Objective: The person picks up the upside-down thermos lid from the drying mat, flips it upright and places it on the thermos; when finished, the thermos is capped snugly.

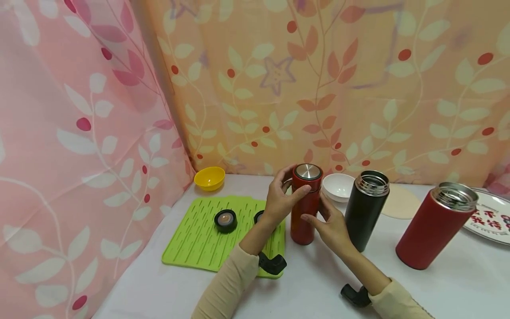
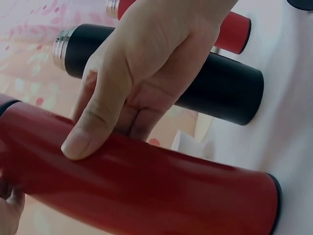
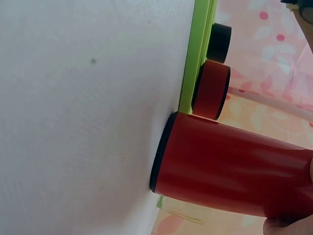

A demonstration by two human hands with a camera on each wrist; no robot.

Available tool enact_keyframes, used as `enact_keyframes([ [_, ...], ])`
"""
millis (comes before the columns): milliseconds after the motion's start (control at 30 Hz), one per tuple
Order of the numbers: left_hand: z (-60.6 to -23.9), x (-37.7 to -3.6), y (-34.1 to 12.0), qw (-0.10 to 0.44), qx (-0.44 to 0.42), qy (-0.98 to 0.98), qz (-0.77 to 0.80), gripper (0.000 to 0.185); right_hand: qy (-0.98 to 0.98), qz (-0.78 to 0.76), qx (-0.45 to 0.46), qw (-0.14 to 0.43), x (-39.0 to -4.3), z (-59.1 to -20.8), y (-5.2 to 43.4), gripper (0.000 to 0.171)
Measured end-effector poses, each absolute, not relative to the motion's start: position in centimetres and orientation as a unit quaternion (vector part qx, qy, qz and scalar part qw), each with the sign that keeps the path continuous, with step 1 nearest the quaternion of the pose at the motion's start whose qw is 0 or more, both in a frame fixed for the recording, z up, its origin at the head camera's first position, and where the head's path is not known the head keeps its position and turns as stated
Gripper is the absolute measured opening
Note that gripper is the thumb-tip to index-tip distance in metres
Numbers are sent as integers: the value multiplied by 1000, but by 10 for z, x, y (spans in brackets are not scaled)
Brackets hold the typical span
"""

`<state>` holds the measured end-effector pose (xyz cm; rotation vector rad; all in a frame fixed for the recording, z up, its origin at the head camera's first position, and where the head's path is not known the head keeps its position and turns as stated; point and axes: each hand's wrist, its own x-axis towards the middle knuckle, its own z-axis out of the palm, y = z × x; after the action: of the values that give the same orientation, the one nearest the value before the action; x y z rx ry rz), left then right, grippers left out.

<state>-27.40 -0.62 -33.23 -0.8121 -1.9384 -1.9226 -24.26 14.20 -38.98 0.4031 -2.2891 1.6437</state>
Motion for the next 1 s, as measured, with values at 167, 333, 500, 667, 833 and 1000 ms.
enact_keyframes([
  [167, -333, -271, 0, 169, -248, -707, -641, 83, -797, 572, 134, 141, -242, -391, 141, 79],
  [333, -332, -268, -2, 171, -256, -709, -634, 65, -795, 576, 134, 138, -241, -393, 140, 78],
  [500, -323, -262, -8, 141, -280, -698, -643, 59, -796, 574, 132, 139, -241, -393, 140, 79],
  [667, -329, -271, -1, 174, -249, -721, -623, 73, -800, 571, 127, 135, -240, -392, 140, 80],
  [833, -331, -271, 2, 190, -242, -714, -629, 68, -800, 570, 130, 138, -241, -392, 141, 79],
  [1000, -330, -269, -2, 163, -275, -682, -658, 57, -799, 566, 136, 148, -242, -391, 141, 79],
])
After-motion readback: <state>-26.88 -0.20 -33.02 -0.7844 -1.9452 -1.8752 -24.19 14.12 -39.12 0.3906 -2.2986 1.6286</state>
